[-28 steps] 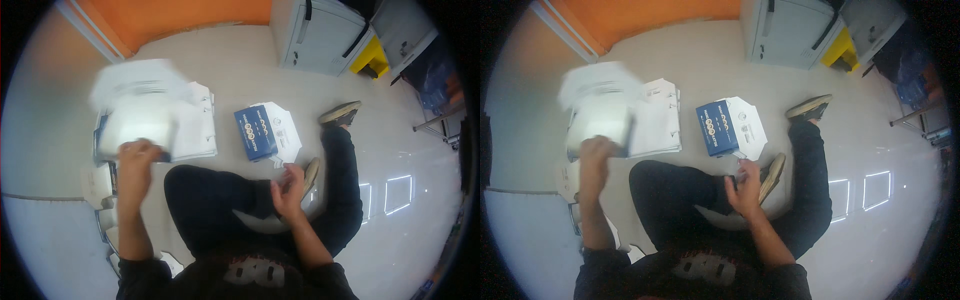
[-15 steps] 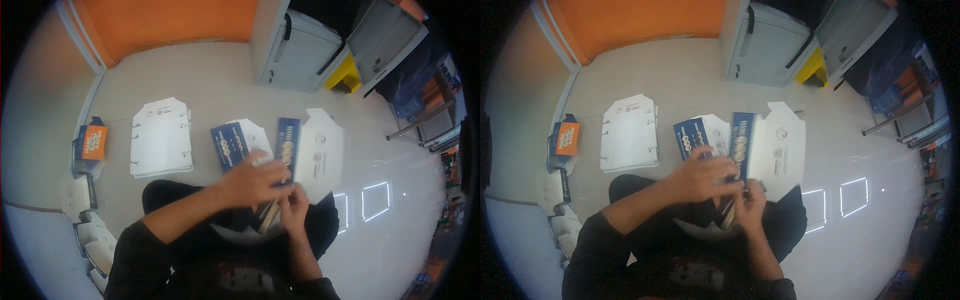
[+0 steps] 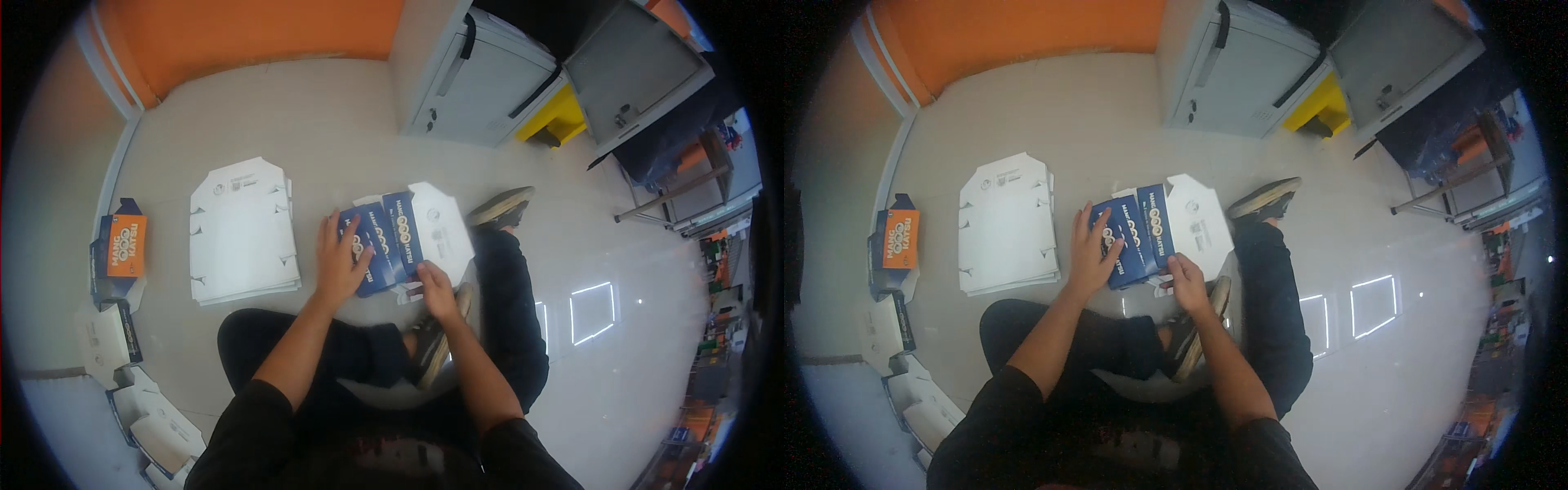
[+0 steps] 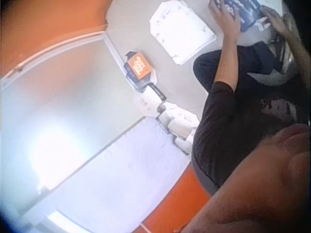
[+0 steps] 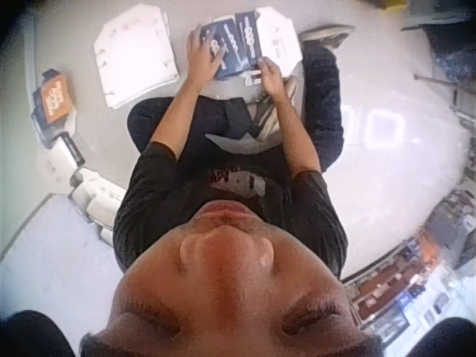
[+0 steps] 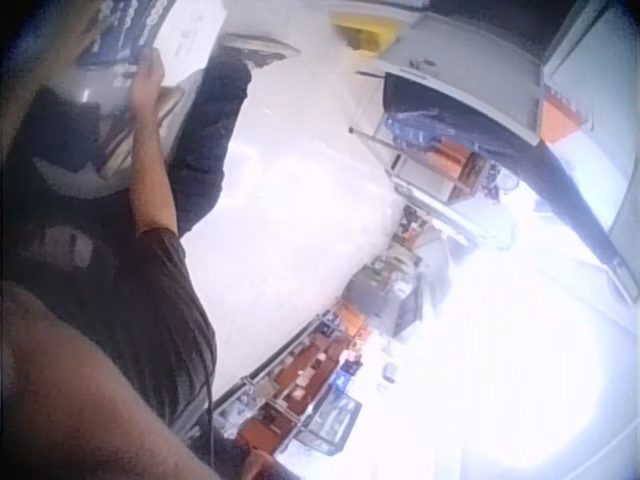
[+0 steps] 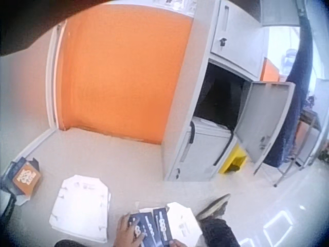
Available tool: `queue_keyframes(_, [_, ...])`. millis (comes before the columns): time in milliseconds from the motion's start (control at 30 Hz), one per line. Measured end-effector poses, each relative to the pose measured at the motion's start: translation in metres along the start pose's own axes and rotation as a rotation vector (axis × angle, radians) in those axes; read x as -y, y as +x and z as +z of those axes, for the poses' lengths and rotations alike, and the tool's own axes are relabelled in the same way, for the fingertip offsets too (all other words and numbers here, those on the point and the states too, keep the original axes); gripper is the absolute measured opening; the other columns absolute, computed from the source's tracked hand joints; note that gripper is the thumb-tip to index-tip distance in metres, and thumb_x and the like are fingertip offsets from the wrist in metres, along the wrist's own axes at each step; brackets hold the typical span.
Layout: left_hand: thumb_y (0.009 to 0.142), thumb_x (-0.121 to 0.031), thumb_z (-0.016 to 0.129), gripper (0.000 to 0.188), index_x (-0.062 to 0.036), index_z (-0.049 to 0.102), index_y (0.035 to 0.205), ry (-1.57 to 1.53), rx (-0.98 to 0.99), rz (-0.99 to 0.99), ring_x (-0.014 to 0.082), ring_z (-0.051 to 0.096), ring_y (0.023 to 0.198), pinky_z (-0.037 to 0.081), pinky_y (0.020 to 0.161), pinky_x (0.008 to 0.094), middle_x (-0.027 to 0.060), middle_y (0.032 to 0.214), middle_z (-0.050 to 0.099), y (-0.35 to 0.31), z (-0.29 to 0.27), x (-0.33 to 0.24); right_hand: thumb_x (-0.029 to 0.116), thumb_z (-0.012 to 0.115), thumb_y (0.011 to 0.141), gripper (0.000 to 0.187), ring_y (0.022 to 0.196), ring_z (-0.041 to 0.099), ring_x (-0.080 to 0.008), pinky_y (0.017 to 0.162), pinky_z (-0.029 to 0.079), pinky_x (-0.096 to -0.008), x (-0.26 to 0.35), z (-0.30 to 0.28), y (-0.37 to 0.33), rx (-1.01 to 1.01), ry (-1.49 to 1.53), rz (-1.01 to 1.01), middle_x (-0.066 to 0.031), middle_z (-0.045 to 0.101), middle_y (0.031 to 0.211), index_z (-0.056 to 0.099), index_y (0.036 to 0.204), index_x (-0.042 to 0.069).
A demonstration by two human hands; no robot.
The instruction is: The person sits on the floor and assembles cardboard food boxes by folding the pre-cut flaps into shape and pressing the edges together.
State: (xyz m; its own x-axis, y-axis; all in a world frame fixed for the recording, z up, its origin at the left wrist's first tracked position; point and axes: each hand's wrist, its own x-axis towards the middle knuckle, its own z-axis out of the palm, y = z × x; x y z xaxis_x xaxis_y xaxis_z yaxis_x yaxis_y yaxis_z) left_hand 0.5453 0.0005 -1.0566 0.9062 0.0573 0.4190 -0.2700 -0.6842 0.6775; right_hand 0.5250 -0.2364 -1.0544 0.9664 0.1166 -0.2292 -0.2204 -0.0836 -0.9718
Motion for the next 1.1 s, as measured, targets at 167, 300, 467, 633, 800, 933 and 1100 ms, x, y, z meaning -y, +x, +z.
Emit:
queue_keyframes(167, [0.094,-0.035,0.07,0.061,-0.0115,0.053,0.148,0.071,0.052,-0.094,0.0533,0.029,0.147,0.03,0.116,0.0641,0.0247,0.162,0.032,0.0,0.001,0.006,0.031,0.052,0.107,0.03,0.081,0.063,-0.013,0.059,0.049,-0.0262,-0.012,0.009,-0.006,0.144,0.048,0.177,-0.0065,0.067,0.092,0.064,0.112,0.003])
queue_keyframes(300, [0.094,-0.038,0.069,0.061,-0.0135,0.054,0.148,0.203,0.135,-0.133,0.0501,0.026,0.15,0.03,0.115,0.0668,0.0215,0.164,0.031,0.006,-0.005,-0.001,0.033,0.055,0.104,0.028,0.067,0.06,-0.0122,0.053,0.04,-0.0252,-0.012,0.001,-0.014,0.2,0.089,0.364,-0.0071,0.067,0.083,0.063,0.104,0.006])
queue_keyframes(467, [0.098,-0.039,0.063,0.06,-0.0152,0.05,0.152,0.305,0.232,-0.135,0.0467,0.024,0.152,0.027,0.116,0.0697,0.0188,0.166,0.028,0.008,-0.006,-0.007,0.043,0.053,0.104,0.042,0.054,0.054,-0.0133,0.049,0.039,-0.0262,-0.006,0.0,-0.02,0.303,0.012,0.376,-0.0092,0.067,0.078,0.062,0.103,0.002])
queue_keyframes(633, [0.101,-0.041,0.056,0.061,-0.0147,0.045,0.156,0.407,0.222,-0.114,0.0426,0.02,0.155,0.025,0.116,0.071,0.0183,0.168,0.024,0.004,-0.006,-0.001,0.036,0.048,0.109,0.043,0.077,0.066,-0.0196,0.072,0.051,-0.0332,0.027,-0.007,-0.006,-0.021,-0.259,0.153,-0.0131,0.069,0.114,0.063,0.125,-0.001])
queue_keyframes(800, [0.101,-0.048,0.055,0.069,-0.0132,0.04,0.158,0.366,0.308,-0.128,0.0414,0.017,0.157,0.022,0.117,0.0704,0.0187,0.169,0.023,0.01,-0.006,-0.012,0.001,0.067,0.092,0.055,0.121,0.063,-0.0309,0.099,0.052,-0.037,0.03,-0.009,0.066,-0.105,-0.595,-0.482,-0.018,0.058,0.141,0.05,0.145,0.003])
queue_keyframes(933, [0.098,-0.054,0.057,0.076,-0.0129,0.039,0.159,0.384,0.314,-0.126,0.045,0.016,0.156,0.023,0.114,0.0746,0.0183,0.17,0.02,0.008,-0.009,-0.009,-0.002,0.062,0.092,0.052,0.122,0.065,-0.0308,0.103,0.051,-0.0374,0.05,0.012,0.095,0.093,-0.599,-0.372,-0.0199,0.065,0.135,0.056,0.144,0.004])
queue_keyframes(1100, [0.097,-0.056,0.059,0.078,-0.015,0.038,0.16,0.401,0.317,-0.116,0.0448,0.017,0.156,0.026,0.113,0.075,0.0181,0.17,0.02,0.01,-0.004,-0.014,-0.007,0.053,0.093,0.037,0.105,0.073,-0.0276,0.095,0.056,-0.0347,0.034,0.0,0.121,0.165,-0.426,-0.234,-0.0173,0.075,0.116,0.071,0.124,0.003])
